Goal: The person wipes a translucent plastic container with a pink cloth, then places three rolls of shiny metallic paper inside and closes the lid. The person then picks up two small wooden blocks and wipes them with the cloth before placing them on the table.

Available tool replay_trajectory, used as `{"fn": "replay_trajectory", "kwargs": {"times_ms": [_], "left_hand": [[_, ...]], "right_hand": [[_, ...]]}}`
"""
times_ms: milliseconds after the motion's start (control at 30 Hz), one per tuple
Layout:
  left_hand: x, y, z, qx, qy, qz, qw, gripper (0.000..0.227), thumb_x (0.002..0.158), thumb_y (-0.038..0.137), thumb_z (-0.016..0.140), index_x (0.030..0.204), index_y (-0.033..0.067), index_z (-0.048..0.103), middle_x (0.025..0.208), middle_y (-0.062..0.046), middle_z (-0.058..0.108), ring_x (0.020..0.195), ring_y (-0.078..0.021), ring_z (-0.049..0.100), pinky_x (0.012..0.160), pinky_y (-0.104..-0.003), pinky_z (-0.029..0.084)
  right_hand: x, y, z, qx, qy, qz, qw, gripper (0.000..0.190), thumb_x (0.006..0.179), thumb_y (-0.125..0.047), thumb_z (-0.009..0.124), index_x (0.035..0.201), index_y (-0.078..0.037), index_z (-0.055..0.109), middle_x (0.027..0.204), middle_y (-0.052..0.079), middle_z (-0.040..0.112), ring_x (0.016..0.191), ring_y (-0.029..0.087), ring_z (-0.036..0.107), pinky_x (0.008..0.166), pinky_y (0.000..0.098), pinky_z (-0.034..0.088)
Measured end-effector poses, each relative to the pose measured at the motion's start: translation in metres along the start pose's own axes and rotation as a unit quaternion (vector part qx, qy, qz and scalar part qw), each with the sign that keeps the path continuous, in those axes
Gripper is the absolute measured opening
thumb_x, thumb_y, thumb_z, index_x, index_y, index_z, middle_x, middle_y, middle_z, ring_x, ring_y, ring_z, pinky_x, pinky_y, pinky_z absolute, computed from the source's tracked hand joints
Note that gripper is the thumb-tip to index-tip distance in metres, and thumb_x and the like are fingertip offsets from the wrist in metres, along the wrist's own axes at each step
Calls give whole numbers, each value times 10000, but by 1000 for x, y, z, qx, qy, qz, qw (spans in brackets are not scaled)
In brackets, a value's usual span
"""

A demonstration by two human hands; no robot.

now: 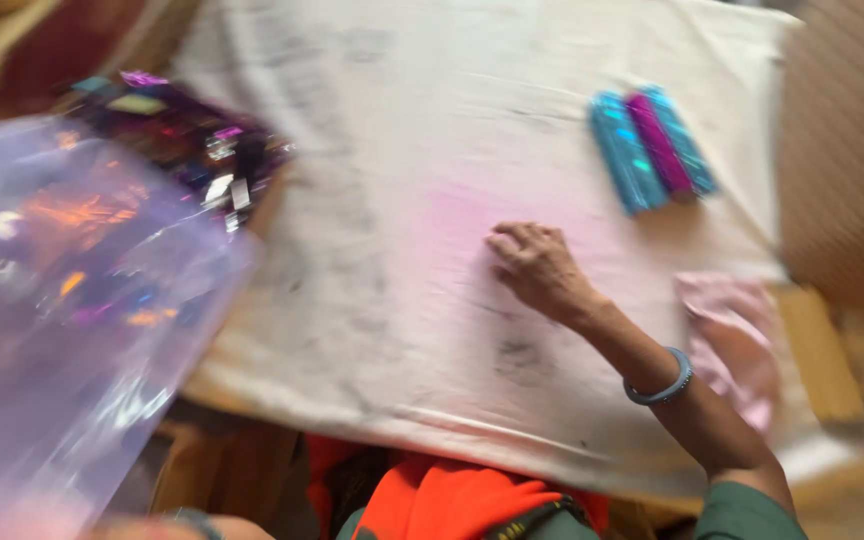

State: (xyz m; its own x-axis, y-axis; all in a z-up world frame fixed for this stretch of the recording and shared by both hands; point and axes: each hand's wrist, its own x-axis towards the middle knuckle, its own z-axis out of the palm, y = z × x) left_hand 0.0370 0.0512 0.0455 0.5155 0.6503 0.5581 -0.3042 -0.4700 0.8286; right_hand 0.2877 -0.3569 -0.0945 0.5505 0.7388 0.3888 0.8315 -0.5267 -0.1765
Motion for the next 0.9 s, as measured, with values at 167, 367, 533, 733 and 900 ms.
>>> {"fn": "replay_trajectory", "kwargs": {"times_ms": [167, 367, 533, 733, 900], "left_hand": [[-14, -85, 201, -214, -125, -113, 962, 394, 1093, 158, 789, 1408, 71, 568, 1215, -60, 644, 1068, -176, 672, 888, -340, 637], [-59, -200, 332, -259, -187, -380, 868, 420, 982, 329, 711, 1257, 33, 597, 1031, -102, 649, 892, -208, 638, 751, -422, 630], [-73, -220, 338, 86, -291, -32, 952, 676, 1124, 448, 529, 1590, -16, 374, 1555, -289, 470, 1461, -403, 463, 1212, -436, 410], [-58, -184, 298, -16, -443, 90, 892, 1430, 654, 544, 929, 1634, 115, -20, 1628, -314, 182, 1520, -468, 200, 1213, -497, 303], [-63, -186, 293, 4, -431, 109, 896, 1542, 596, 494, 1003, 1661, 200, -72, 1632, -255, 261, 1519, -445, 299, 1225, -490, 378]], "right_hand": [[-71, 5, -72, -46, -56, 98, 992, 443, 902, -350, 720, 1257, -88, 690, 1332, 97, 626, 1306, 296, 539, 1106, 538, 382], [-206, 62, -99, -206, -66, 292, 932, 686, 814, -570, 701, 1336, -125, 681, 1460, 236, 535, 1371, 448, 411, 1074, 679, 276], [-269, 56, -57, -152, 1, 478, 865, 409, 997, -292, 659, 1381, -153, 688, 1326, 161, 624, 1113, 333, 657, 928, 470, 561], [-152, 24, -93, -70, 124, 395, 907, 191, 1035, -220, 696, 1021, -40, 634, 777, 138, 581, 706, 278, 589, 683, 411, 469], [-1, 29, -67, -10, 237, 184, 954, 177, 969, -43, 685, 1146, -48, 684, 1012, 184, 629, 935, 342, 624, 810, 453, 505]]}}
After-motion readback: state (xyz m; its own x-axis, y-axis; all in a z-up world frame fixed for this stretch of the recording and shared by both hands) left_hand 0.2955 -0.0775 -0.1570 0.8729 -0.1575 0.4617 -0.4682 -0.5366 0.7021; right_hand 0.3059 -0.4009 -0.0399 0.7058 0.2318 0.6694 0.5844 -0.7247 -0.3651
